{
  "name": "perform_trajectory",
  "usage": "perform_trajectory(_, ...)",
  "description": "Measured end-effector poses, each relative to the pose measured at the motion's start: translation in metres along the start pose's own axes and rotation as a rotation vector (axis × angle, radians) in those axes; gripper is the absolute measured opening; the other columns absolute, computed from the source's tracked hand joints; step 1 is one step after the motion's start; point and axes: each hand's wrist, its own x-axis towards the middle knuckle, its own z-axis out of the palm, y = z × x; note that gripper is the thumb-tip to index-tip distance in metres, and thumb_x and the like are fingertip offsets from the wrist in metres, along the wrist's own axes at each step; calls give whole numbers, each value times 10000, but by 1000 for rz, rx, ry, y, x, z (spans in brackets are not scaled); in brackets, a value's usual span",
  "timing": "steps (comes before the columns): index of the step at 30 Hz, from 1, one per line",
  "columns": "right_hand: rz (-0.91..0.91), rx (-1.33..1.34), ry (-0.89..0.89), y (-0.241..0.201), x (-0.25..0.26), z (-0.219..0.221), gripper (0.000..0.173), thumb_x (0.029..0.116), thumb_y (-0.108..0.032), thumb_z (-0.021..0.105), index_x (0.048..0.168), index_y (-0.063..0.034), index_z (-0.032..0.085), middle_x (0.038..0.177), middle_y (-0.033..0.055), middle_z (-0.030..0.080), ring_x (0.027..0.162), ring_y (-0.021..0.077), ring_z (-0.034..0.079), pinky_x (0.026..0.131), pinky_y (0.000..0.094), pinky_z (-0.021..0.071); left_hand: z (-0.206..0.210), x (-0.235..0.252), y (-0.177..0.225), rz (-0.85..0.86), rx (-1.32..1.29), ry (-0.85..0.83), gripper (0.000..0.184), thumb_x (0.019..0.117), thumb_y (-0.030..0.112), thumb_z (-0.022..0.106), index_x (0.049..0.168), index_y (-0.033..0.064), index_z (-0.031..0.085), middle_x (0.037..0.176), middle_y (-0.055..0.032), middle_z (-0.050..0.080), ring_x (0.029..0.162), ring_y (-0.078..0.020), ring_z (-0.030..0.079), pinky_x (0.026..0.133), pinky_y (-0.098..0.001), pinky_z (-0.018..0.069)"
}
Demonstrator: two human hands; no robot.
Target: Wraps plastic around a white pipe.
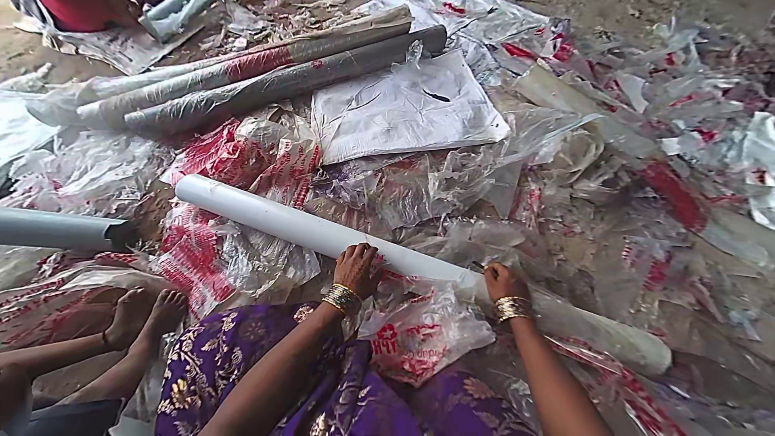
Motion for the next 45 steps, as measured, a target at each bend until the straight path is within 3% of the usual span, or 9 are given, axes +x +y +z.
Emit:
perform_trajectory(7,15,-4,-18,-1,0,-1,374,1093,-236,456,1204,35,689,1259,258,688,1236,407,634,1084,605,414,-3,15,13,-164,-50,-97,306,1056,106,493,1282,-27,650,1316,-231,639,1263,-377,610,1074,-519,472)
perform_trajectory(13,5,-3,-9,2,3,1,369,1087,-235,467,1185,38,694,1247,266,689,1229,418,634,1078,607,419,2,5,6,-143,-205,-294,291,956,3,577,1241,-35,618,1211,-252,676,1185,-408,642,1031,-588,476)
perform_trajectory(23,14,23,-11,0,3,0,373,1090,-230,465,1203,42,694,1269,272,681,1246,427,625,1088,616,410,41,-36,31,80,-564,-506,346,1051,128,483,1267,-125,580,1148,-330,643,1116,-418,626,1014,-565,457)
perform_trajectory(28,20,14,-8,2,4,4,379,1088,-244,468,1211,32,697,1270,267,684,1253,423,622,1105,619,392,33,-66,72,110,-657,-688,498,1025,286,632,1307,-111,527,1067,-280,632,987,-355,617,952,-519,483)
perform_trajectory(35,-51,88,111,8,2,8,372,1082,-204,466,1188,76,687,1226,286,692,1210,440,642,1082,615,417,24,-54,88,50,-770,-460,310,871,23,653,1151,-87,575,888,-156,589,805,-236,572,777,-423,493)
perform_trajectory(38,-207,193,324,16,-3,14,349,1054,-140,456,1107,128,673,1119,323,699,1086,484,678,981,655,458,17,-38,95,-90,-1154,-300,221,829,-108,634,977,8,519,821,0,509,722,-56,526,686,-248,482)
perform_trajectory(40,-276,308,452,21,-10,12,350,1037,-95,427,1083,178,640,1014,351,691,959,499,697,896,648,497,7,-27,112,-283,-1439,-219,247,849,-173,575,985,24,514,802,-5,547,685,-61,562,643,-248,511)
perform_trajectory(42,-258,511,573,17,-25,4,387,1047,-104,400,1119,224,593,884,311,665,778,373,676,767,504,546,-3,-17,132,-452,-1599,-146,201,900,-151,532,991,27,521,760,-20,545,646,-85,556,603,-258,498)
perform_trajectory(45,-260,1022,427,-1,-57,-24,666,1032,-550,416,1267,73,423,850,-69,504,646,-63,470,580,122,409,-24,6,162,-554,-1658,-91,155,949,-101,514,1070,-4,515,856,-73,511,731,-137,511,665,-301,468)
